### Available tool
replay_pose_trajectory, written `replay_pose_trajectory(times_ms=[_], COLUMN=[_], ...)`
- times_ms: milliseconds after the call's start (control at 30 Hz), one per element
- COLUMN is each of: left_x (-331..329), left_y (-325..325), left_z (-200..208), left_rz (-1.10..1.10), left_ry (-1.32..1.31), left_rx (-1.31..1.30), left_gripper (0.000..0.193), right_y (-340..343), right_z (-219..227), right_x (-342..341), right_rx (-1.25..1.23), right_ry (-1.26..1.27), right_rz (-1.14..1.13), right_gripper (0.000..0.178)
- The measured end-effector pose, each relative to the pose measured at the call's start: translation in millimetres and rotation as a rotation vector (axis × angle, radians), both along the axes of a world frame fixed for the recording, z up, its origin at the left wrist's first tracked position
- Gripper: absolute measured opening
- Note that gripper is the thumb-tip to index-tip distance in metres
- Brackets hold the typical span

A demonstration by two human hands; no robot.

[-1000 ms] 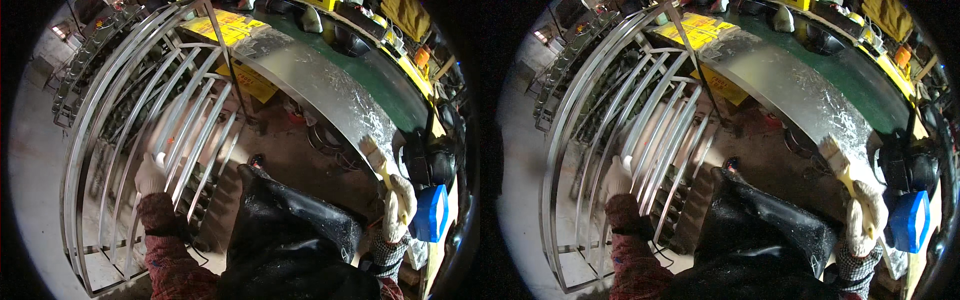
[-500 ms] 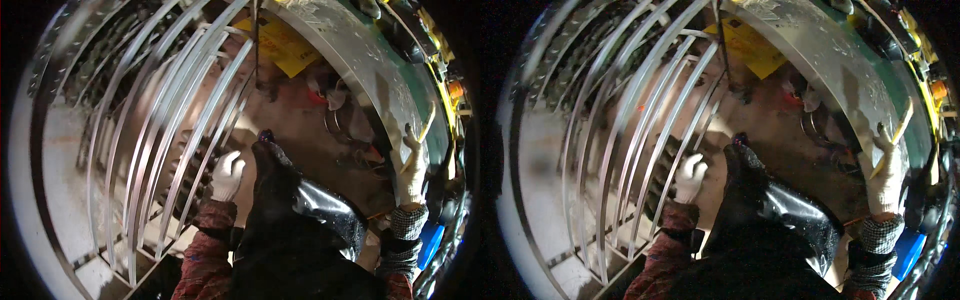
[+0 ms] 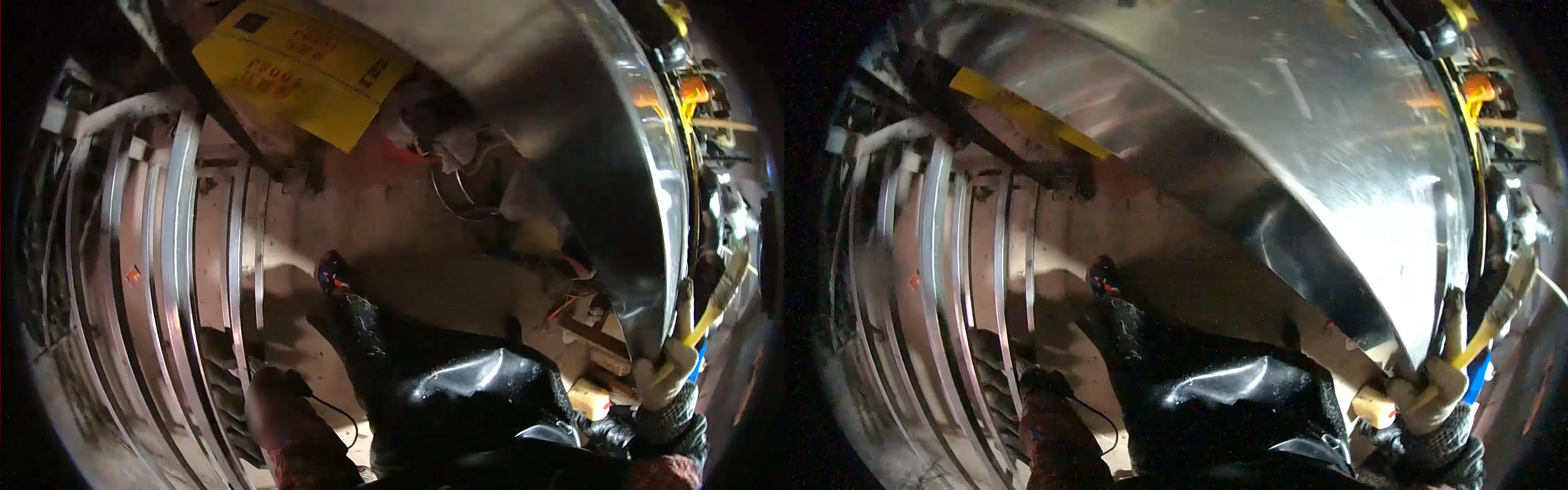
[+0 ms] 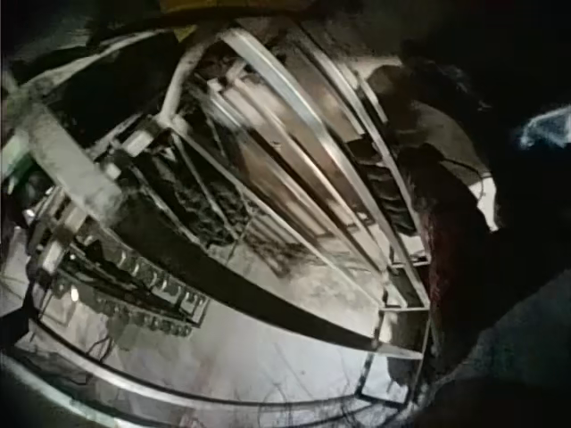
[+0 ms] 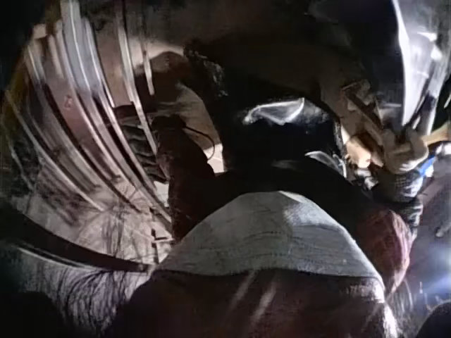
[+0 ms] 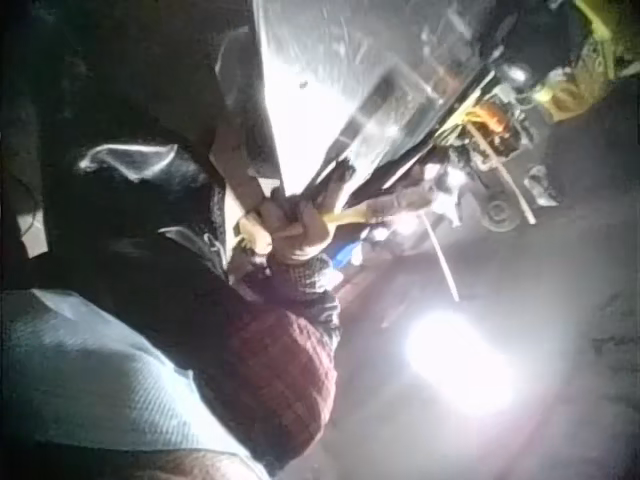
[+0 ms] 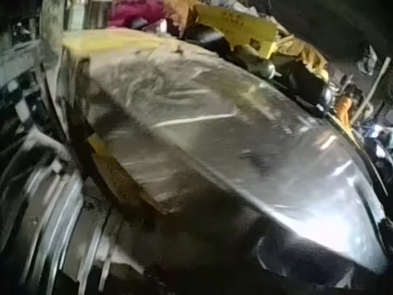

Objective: The person applies adhesive to shoe soles and uppers using a brush, then places them onto a metal rack. They move stacks of shoe uppers, pick up green shoe lasts from a rack, and continue applying adhesive to more soles and uppers.

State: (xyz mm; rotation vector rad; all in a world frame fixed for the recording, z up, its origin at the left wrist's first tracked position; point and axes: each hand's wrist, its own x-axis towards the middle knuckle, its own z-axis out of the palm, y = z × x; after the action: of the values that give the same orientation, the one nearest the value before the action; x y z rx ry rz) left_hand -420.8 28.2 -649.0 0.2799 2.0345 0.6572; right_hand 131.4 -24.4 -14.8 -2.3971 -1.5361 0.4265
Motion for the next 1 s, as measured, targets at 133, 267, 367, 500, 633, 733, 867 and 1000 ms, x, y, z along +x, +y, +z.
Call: replay_pose_trajectory(times_ms=[133, 267, 367, 500, 633, 733, 867, 1000], left_x=[0.3, 16.1, 127.7, 166.1, 195.0, 252.2, 327.1, 388.9], left_y=[-12.9, -29.0, 27.8, 2.1, -32.7, -63.0, -84.0, -111.4], left_z=[13.2, 72.8, 289.9, 436.0, 534.1, 604.0, 628.4, 642.3], left_rz=[-0.089, -0.145, 0.269, 0.008, -0.469, -0.641, -0.879, -0.972], left_ry=[0.019, -0.441, -1.118, -1.353, -1.632, -1.732, -1.757, -1.611], left_rx=[0.1, 0.48, 0.151, 0.218, 0.186, 0.318, 0.246, 0.229], left_gripper=[0.056, 0.06, 0.059, 0.064, 0.086, 0.084, 0.083, 0.075], right_y=[2.5, 57.0, 63.5, 41.6, -36.5, -126.7, -279.9, -372.8], right_z=[4.4, 30.9, 49.6, 80.6, 149.7, 148.1, 133.0, 153.0], right_x=[6.6, -31.3, -34.5, -23.5, -12.3, 30.9, 85.6, 148.7], right_rx=[-0.005, -0.133, -0.278, 0.109, 0.428, 0.649, 0.708, 1.169], right_ry=[-0.135, -0.127, -0.162, -0.287, -0.274, -0.15, 0.006, 0.083], right_rz=[0.214, 0.138, 0.099, 0.432, 0.344, 0.072, -0.396, -0.68], right_gripper=[0.045, 0.037, 0.031, 0.027, 0.03, 0.029, 0.021, 0.031])
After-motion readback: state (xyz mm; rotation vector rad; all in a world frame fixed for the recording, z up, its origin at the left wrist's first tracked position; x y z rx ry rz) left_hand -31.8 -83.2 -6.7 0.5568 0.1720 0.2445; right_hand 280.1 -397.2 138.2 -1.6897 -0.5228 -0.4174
